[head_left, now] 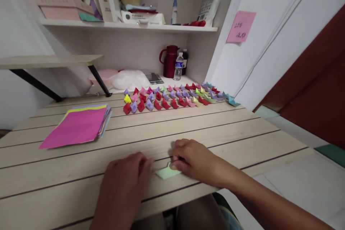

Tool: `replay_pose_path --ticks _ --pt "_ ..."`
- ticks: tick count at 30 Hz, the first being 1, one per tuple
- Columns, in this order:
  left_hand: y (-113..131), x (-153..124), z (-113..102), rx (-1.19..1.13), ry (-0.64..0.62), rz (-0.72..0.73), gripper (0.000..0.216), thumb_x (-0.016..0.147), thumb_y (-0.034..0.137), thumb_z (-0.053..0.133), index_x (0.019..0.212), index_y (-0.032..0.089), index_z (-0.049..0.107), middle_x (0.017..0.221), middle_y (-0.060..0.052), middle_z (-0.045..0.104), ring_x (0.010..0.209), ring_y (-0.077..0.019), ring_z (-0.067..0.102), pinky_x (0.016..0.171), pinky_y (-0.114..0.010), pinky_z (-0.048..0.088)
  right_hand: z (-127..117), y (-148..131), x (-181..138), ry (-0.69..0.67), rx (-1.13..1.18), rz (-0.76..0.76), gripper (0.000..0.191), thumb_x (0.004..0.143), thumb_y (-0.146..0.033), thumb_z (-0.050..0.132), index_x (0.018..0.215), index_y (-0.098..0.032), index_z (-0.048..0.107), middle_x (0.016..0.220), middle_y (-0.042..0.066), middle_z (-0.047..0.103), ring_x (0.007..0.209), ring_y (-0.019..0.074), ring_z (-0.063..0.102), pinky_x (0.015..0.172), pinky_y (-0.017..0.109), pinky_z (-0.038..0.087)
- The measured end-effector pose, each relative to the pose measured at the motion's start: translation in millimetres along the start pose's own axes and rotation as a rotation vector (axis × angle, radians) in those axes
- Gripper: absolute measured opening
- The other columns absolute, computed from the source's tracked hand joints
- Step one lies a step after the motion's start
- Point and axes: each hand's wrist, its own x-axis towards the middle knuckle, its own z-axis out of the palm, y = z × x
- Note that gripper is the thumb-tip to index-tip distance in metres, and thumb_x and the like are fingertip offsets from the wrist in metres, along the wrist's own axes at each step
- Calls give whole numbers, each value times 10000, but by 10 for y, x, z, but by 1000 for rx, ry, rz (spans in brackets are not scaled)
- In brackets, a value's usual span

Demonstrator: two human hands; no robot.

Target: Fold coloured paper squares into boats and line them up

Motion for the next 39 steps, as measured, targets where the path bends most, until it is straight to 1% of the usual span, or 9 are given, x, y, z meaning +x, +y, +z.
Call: replay_pose_path --ticks 2,5,8,13,22,26,29,34,39 --pt "-82 -139 75 244 380 41 329 911 359 427 1028 199 690 955 -108 728 907 -315 642 942 -534 349 10 1 -11 -4 -27 -2 133 885 -249 614 767 -195 638 850 28 627 827 192 569 729 285 359" --pt "-124 -375 295 399 599 266 380 899 183 476 1251 214 617 1319 -136 622 1215 -295 549 1092 -543 279 11 8 -9 -4 -48 -12 131 886 -242 611 764 -195 614 853 22 614 830 185 560 743 279 363" --pt "-114 -534 475 449 593 462 558 857 149 542 1406 224 474 1435 -77 544 1427 -272 326 1171 -592 141 7 16 -8 -3 -56 -29 141 901 -248 593 772 -194 604 854 19 605 818 176 554 734 271 365" --pt "-124 -541 512 568 422 604 532 877 257 494 1409 265 482 1532 46 380 1505 -263 94 1173 -663 -19 16 45 -13 -2 -66 -49 155 919 -273 585 787 -194 605 855 20 604 823 177 551 739 275 367" --pt "-203 -483 514 564 314 629 588 867 317 517 1444 256 426 1492 -25 446 1342 -306 454 1151 -653 -105 75 15 -137 124 -172 7 131 886 -332 664 843 -213 629 914 28 634 883 206 585 773 331 388" --pt "-220 -461 481 560 296 643 641 848 324 546 1463 233 391 1503 -20 429 1306 -305 485 1158 -621 -122 157 37 -393 426 -401 54 368 893 -221 623 1257 -239 574 1291 116 585 1149 293 542 960 465 400" --pt "-213 -449 482 568 304 652 632 851 334 548 1459 247 399 1504 -15 435 1309 -303 481 1166 -602 -108 253 12 -598 560 -452 -56 522 931 -85 449 1424 -258 455 1407 100 543 1326 292 447 1117 533 304" --pt "-237 -451 501 597 313 659 638 822 298 553 1445 246 424 1518 -16 427 1328 -312 462 1170 -601 -55 526 -108 -740 424 -383 -377 658 967 -457 507 1512 -134 330 1413 128 564 1355 295 457 1118 489 418" --pt "-226 -485 550 567 305 599 676 814 253 536 1470 281 379 1506 -21 451 1367 -300 431 1172 -608 16 754 -91 -748 349 -415 -345 797 915 -541 560 1515 -79 310 1465 147 500 1350 304 469 1081 462 478"
